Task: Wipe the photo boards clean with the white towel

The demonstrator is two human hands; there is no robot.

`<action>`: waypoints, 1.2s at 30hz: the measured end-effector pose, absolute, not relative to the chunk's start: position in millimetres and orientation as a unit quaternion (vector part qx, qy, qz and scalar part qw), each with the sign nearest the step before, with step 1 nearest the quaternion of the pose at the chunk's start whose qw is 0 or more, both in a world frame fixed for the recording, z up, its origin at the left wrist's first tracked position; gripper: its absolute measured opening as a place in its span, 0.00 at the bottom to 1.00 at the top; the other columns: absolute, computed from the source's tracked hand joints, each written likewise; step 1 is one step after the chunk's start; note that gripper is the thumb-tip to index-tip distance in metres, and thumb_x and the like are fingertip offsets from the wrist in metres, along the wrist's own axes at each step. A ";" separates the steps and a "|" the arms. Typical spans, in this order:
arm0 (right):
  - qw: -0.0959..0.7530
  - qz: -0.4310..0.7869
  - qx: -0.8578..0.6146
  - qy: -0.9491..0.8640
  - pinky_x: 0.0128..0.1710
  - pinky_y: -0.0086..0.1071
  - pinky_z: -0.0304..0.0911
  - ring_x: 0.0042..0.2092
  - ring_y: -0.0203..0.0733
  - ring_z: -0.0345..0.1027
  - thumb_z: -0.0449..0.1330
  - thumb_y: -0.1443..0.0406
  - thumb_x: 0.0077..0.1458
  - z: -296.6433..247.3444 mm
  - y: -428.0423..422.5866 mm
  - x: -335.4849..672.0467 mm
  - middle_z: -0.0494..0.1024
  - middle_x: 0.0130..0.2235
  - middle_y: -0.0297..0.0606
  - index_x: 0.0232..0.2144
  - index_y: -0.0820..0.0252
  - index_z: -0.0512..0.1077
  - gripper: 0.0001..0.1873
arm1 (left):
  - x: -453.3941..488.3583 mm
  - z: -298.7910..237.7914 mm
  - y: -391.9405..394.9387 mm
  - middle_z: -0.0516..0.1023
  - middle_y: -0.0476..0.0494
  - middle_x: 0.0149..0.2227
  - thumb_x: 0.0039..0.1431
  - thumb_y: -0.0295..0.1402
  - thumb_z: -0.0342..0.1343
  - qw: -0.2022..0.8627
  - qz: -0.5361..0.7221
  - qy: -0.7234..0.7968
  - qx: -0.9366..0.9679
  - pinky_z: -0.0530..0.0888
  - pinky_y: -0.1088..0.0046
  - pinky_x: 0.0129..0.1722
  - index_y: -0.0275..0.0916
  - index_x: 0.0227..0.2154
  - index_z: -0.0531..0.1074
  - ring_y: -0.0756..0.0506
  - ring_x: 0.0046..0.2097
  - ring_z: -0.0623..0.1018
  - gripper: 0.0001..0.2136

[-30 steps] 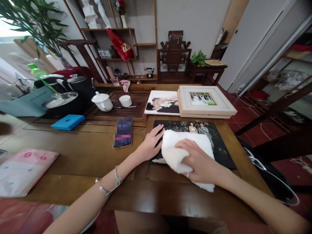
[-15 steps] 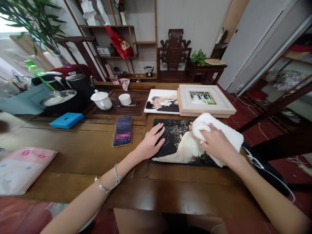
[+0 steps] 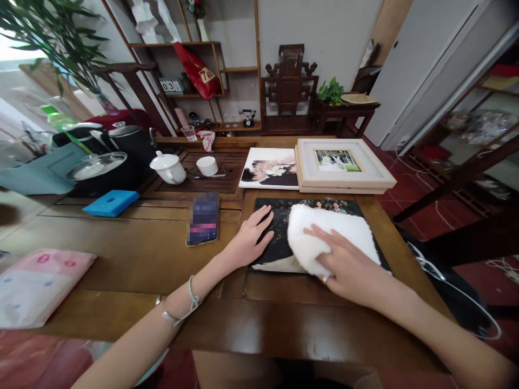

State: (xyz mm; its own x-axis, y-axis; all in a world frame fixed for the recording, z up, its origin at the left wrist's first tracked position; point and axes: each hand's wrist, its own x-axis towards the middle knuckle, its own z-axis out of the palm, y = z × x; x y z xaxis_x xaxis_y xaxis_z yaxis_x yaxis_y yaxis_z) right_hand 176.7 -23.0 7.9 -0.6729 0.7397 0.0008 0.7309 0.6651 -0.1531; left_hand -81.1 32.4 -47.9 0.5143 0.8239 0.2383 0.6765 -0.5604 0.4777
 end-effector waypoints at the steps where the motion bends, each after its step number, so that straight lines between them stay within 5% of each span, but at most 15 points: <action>1: 0.028 0.056 -0.437 -0.897 0.58 0.57 0.59 0.64 0.64 0.52 0.58 0.72 0.47 9.0 -19.0 182.4 0.62 0.62 0.57 0.32 0.64 0.76 0.09 | -80.9 -47.5 32.2 0.53 0.35 0.67 0.67 0.36 0.44 0.164 0.224 0.439 0.855 0.58 0.48 0.63 0.39 0.63 0.56 0.38 0.68 0.53 0.22; 5: -0.018 -0.004 -0.568 -0.823 0.41 0.50 0.70 0.52 0.65 0.69 0.54 0.70 0.54 13.3 -7.3 198.8 0.71 0.51 0.61 0.36 0.65 0.74 0.10 | -80.7 -45.9 31.9 0.53 0.35 0.67 0.67 0.35 0.44 0.161 0.217 0.440 0.856 0.57 0.50 0.64 0.38 0.62 0.57 0.38 0.69 0.52 0.22; 11: -0.078 -0.070 -0.576 -0.811 0.27 0.44 0.68 0.42 0.66 0.72 0.57 0.68 0.53 17.0 -24.1 181.9 0.74 0.45 0.64 0.38 0.64 0.75 0.11 | -79.8 -46.7 32.6 0.53 0.33 0.67 0.67 0.34 0.44 0.157 0.214 0.441 0.857 0.57 0.49 0.64 0.35 0.62 0.58 0.38 0.68 0.52 0.22; 15: 0.008 -0.046 -0.415 -0.908 0.38 0.51 0.68 0.54 0.72 0.65 0.62 0.67 0.48 3.4 -41.8 157.2 0.69 0.56 0.63 0.31 0.61 0.77 0.06 | -81.4 -48.8 33.2 0.53 0.34 0.67 0.67 0.35 0.44 0.160 0.223 0.437 0.856 0.58 0.48 0.64 0.38 0.62 0.57 0.37 0.68 0.53 0.22; 19: 0.089 0.012 -0.258 -0.962 0.54 0.61 0.54 0.65 0.70 0.48 0.62 0.68 0.44 -10.7 -40.9 147.4 0.59 0.64 0.56 0.26 0.61 0.77 0.04 | -83.9 -50.0 33.8 0.53 0.35 0.67 0.66 0.33 0.44 0.180 0.233 0.418 0.859 0.59 0.48 0.63 0.40 0.62 0.58 0.37 0.68 0.52 0.22; 24: 0.098 0.053 -0.347 -0.931 0.61 0.65 0.41 0.66 0.61 0.48 0.57 0.72 0.43 -8.8 -14.0 165.4 0.60 0.64 0.53 0.32 0.61 0.77 0.12 | -82.9 -50.2 33.8 0.53 0.35 0.67 0.67 0.34 0.44 0.169 0.234 0.427 0.857 0.58 0.48 0.64 0.40 0.63 0.57 0.37 0.68 0.53 0.22; 28: 0.056 -0.010 -0.500 -0.864 0.54 0.66 0.54 0.64 0.64 0.51 0.53 0.74 0.47 -0.8 4.1 189.4 0.62 0.61 0.58 0.37 0.64 0.75 0.16 | -81.2 -48.9 33.2 0.53 0.35 0.67 0.67 0.36 0.44 0.158 0.228 0.434 0.857 0.58 0.49 0.64 0.39 0.63 0.56 0.38 0.68 0.52 0.22; 31: -0.006 -0.055 -0.560 -0.827 0.44 0.57 0.67 0.58 0.67 0.59 0.53 0.75 0.46 5.1 1.6 199.2 0.66 0.58 0.60 0.37 0.64 0.74 0.16 | -80.7 -47.3 32.7 0.53 0.35 0.67 0.67 0.36 0.44 0.159 0.221 0.438 0.856 0.58 0.50 0.64 0.38 0.62 0.57 0.38 0.68 0.52 0.22; 36: -0.013 -0.063 -0.524 -0.849 0.44 0.56 0.69 0.56 0.70 0.62 0.57 0.77 0.44 5.8 -23.3 181.4 0.68 0.57 0.60 0.36 0.62 0.77 0.16 | -80.9 -47.3 32.6 0.53 0.35 0.67 0.67 0.36 0.44 0.158 0.226 0.437 0.856 0.58 0.49 0.64 0.38 0.62 0.57 0.38 0.68 0.53 0.22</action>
State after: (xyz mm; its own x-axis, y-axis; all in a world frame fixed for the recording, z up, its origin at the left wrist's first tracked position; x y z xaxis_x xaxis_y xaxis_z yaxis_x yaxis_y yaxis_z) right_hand 181.4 -23.3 5.8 -0.4504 0.8918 0.0435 0.8885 0.4429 0.1198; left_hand -80.9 32.6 -47.3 0.5154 0.8200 0.2490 0.6770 -0.5677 0.4684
